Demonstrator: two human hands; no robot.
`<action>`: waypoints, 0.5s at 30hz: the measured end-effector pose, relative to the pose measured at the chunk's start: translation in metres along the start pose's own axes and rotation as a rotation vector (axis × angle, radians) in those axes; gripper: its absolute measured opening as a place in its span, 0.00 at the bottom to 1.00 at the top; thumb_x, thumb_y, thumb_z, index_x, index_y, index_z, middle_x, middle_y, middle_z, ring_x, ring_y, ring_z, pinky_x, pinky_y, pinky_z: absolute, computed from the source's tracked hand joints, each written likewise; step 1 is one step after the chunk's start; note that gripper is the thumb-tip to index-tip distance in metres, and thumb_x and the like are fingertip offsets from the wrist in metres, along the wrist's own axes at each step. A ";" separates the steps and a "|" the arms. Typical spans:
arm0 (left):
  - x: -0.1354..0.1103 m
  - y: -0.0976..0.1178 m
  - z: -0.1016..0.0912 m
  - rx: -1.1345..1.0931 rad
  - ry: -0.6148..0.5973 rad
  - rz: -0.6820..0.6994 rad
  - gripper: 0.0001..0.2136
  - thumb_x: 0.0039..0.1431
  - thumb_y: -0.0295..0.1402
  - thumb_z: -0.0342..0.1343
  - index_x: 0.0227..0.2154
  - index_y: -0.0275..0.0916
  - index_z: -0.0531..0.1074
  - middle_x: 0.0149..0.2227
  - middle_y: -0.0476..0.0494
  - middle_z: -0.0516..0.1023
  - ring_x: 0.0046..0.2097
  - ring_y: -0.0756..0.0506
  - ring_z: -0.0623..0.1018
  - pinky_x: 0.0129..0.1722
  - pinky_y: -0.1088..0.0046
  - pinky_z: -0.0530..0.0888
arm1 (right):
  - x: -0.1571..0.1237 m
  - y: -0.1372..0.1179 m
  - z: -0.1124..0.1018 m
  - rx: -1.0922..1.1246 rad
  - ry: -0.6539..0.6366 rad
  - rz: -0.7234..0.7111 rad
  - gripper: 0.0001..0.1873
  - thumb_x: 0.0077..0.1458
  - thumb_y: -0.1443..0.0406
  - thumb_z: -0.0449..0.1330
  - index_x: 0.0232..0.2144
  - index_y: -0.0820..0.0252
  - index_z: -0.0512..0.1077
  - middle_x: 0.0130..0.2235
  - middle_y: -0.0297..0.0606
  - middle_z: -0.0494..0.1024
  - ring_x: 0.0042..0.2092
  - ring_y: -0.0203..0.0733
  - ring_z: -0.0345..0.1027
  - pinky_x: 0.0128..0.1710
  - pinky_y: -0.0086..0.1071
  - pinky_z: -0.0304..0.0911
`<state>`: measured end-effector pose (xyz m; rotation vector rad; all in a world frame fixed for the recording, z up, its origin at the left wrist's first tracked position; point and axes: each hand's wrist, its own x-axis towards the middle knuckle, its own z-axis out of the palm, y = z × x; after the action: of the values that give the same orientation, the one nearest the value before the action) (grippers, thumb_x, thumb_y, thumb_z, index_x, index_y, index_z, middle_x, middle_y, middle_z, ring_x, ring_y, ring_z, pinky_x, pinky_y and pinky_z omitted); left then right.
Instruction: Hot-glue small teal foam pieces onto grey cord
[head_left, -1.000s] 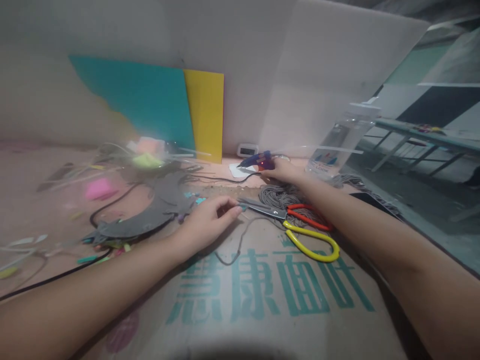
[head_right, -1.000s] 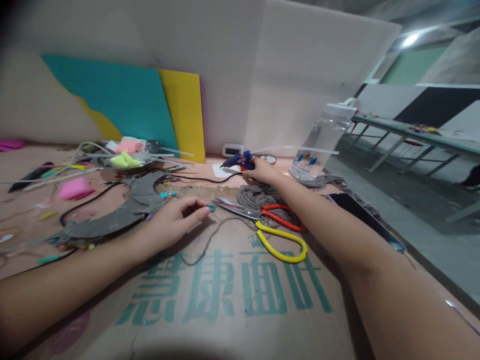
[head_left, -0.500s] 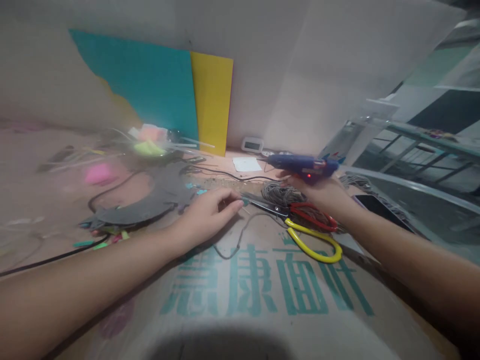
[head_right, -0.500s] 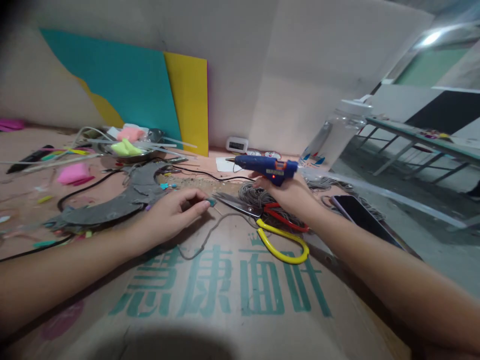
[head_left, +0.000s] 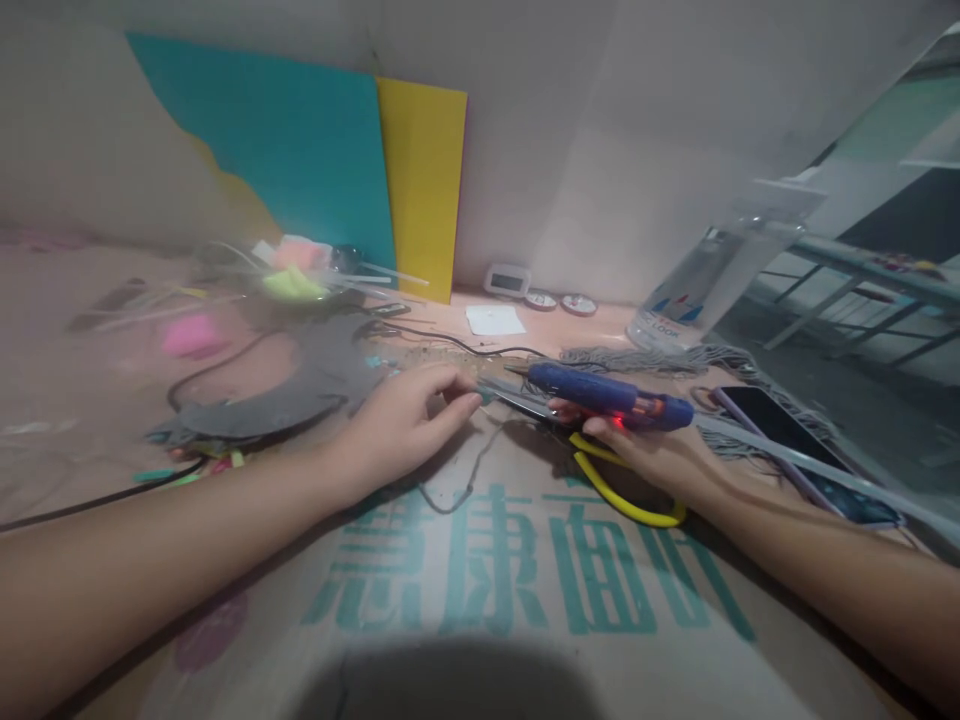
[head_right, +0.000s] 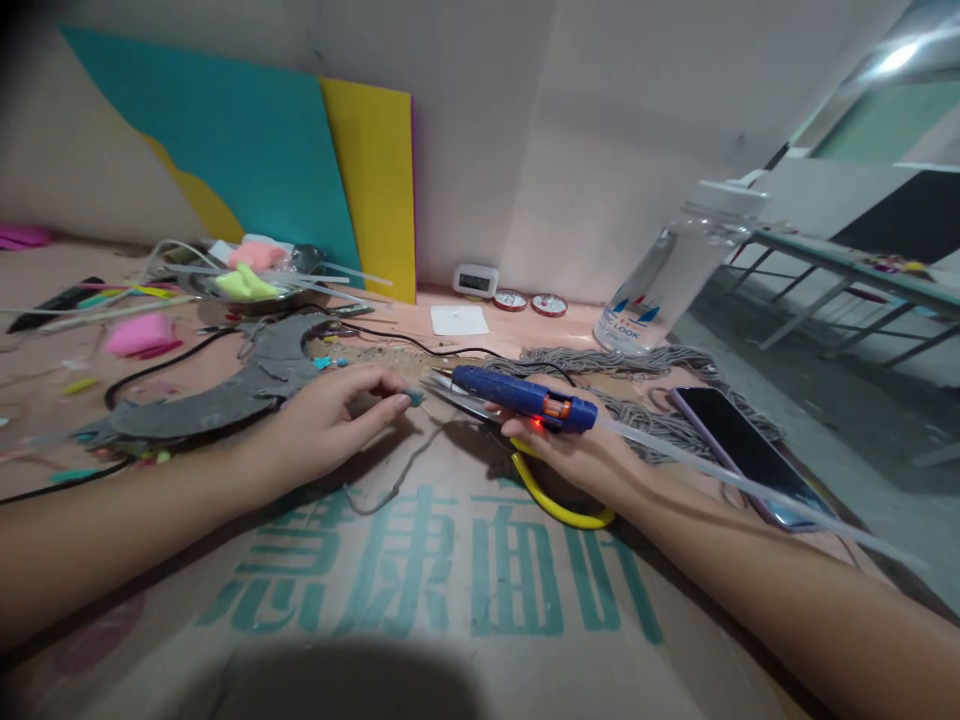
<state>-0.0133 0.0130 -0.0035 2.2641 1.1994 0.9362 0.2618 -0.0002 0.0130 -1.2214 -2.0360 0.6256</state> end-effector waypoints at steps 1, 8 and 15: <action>0.000 0.000 0.000 0.001 0.004 0.004 0.10 0.65 0.38 0.51 0.35 0.38 0.73 0.36 0.46 0.78 0.39 0.45 0.75 0.41 0.70 0.68 | 0.000 0.001 0.000 -0.004 0.000 -0.006 0.10 0.56 0.57 0.62 0.37 0.54 0.77 0.39 0.38 0.84 0.41 0.48 0.79 0.44 0.39 0.74; 0.001 0.000 -0.001 -0.017 0.010 -0.032 0.11 0.65 0.40 0.51 0.34 0.39 0.72 0.35 0.47 0.78 0.38 0.45 0.75 0.40 0.70 0.69 | -0.001 0.002 -0.001 -0.116 0.008 -0.055 0.12 0.53 0.53 0.64 0.27 0.55 0.74 0.29 0.37 0.80 0.31 0.44 0.74 0.30 0.35 0.69; 0.000 0.000 0.000 -0.016 0.001 -0.029 0.11 0.65 0.40 0.51 0.35 0.38 0.73 0.36 0.46 0.78 0.39 0.45 0.75 0.41 0.70 0.69 | 0.002 -0.003 -0.001 -0.135 -0.061 0.013 0.16 0.52 0.51 0.62 0.26 0.56 0.72 0.28 0.36 0.77 0.30 0.43 0.72 0.29 0.35 0.66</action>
<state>-0.0130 0.0133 -0.0033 2.2278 1.2185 0.9333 0.2604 0.0000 0.0164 -1.3085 -2.1520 0.5444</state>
